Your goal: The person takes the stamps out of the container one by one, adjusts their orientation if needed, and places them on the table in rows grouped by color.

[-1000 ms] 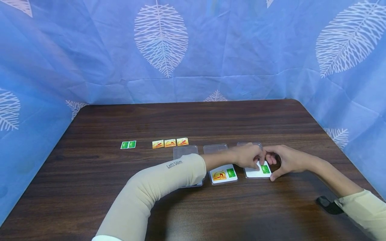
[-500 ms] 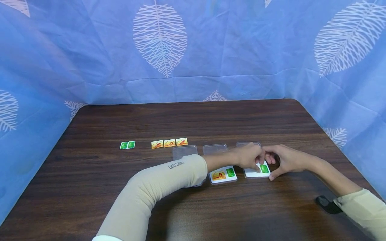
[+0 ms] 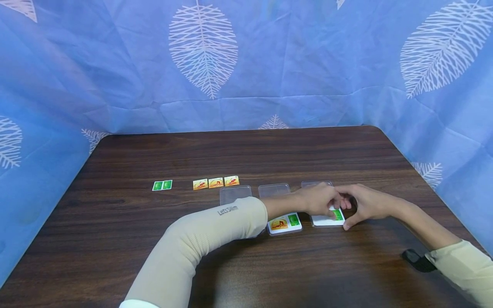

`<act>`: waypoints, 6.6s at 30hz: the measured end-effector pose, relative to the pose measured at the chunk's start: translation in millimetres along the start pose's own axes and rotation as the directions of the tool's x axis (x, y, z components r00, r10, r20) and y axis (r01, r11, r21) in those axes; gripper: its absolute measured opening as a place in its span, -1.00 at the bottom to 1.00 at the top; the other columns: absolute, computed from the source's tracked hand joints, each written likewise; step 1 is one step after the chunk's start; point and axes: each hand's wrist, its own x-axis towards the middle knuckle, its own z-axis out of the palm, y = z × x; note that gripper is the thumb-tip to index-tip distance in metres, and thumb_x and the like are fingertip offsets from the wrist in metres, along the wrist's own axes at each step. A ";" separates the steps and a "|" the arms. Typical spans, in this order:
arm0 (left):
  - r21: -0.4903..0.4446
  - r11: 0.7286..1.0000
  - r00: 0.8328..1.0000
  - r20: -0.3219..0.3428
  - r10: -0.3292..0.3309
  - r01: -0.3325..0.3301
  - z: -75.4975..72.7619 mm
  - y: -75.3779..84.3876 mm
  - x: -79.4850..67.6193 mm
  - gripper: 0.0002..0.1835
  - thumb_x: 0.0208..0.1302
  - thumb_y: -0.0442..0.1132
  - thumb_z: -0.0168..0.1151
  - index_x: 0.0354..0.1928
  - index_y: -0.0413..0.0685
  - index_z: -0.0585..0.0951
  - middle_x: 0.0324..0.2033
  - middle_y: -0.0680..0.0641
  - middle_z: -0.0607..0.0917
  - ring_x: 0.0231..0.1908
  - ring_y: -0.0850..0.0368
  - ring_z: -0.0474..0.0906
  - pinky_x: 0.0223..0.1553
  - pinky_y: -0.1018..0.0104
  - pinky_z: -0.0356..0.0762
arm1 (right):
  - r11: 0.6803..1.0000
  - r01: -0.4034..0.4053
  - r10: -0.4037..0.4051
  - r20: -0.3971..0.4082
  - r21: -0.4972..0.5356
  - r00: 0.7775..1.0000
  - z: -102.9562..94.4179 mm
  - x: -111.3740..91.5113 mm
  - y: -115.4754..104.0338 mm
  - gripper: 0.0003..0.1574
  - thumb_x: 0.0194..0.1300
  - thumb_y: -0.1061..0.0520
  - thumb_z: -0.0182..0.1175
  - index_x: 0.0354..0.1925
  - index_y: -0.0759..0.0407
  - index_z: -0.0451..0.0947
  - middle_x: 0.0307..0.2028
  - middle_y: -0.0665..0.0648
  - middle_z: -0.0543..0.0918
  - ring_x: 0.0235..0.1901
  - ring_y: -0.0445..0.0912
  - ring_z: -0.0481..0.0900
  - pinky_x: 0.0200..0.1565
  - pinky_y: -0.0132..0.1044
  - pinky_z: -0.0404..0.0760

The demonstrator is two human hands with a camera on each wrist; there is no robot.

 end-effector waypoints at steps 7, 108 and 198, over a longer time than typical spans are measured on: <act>0.055 0.996 0.998 0.006 -0.070 0.069 0.0 4.5 0.7 -0.82 0.30 -0.09 0.49 -0.19 0.05 0.68 -0.40 0.16 0.57 -0.41 0.38 0.44 -0.39 0.58 0.38 | 1.000 -0.002 0.002 0.005 0.031 1.000 -0.9 -0.4 0.7 -0.25 0.00 0.11 0.67 0.08 0.29 0.54 -0.29 -0.09 0.56 -0.43 -0.14 0.44 -0.42 -0.31 0.42; -0.588 0.809 0.997 -0.057 -0.048 0.005 -33.9 -46.7 -72.9 -0.93 0.43 -0.57 0.17 -0.12 -0.36 0.55 -0.44 -0.03 0.49 -0.54 0.15 0.57 -0.47 0.41 0.51 | 1.000 -0.016 0.016 -0.002 0.004 1.000 0.3 1.1 -0.9 -0.40 -0.01 -0.01 0.67 -0.13 0.08 0.53 -0.41 -0.07 0.41 -0.43 -0.14 0.38 -0.41 -0.30 0.36; -0.579 0.803 0.842 -0.354 -0.406 0.144 -79.8 -158.8 -281.1 -0.76 0.29 -0.56 0.30 0.00 -0.39 0.71 -0.40 -0.12 0.62 -0.39 0.12 0.50 -0.29 0.29 0.51 | 1.000 0.004 -0.004 -0.004 0.004 1.000 0.5 0.7 -1.0 -0.41 0.01 0.01 0.66 -0.11 0.10 0.53 -0.40 -0.07 0.41 -0.44 -0.13 0.38 -0.41 -0.30 0.35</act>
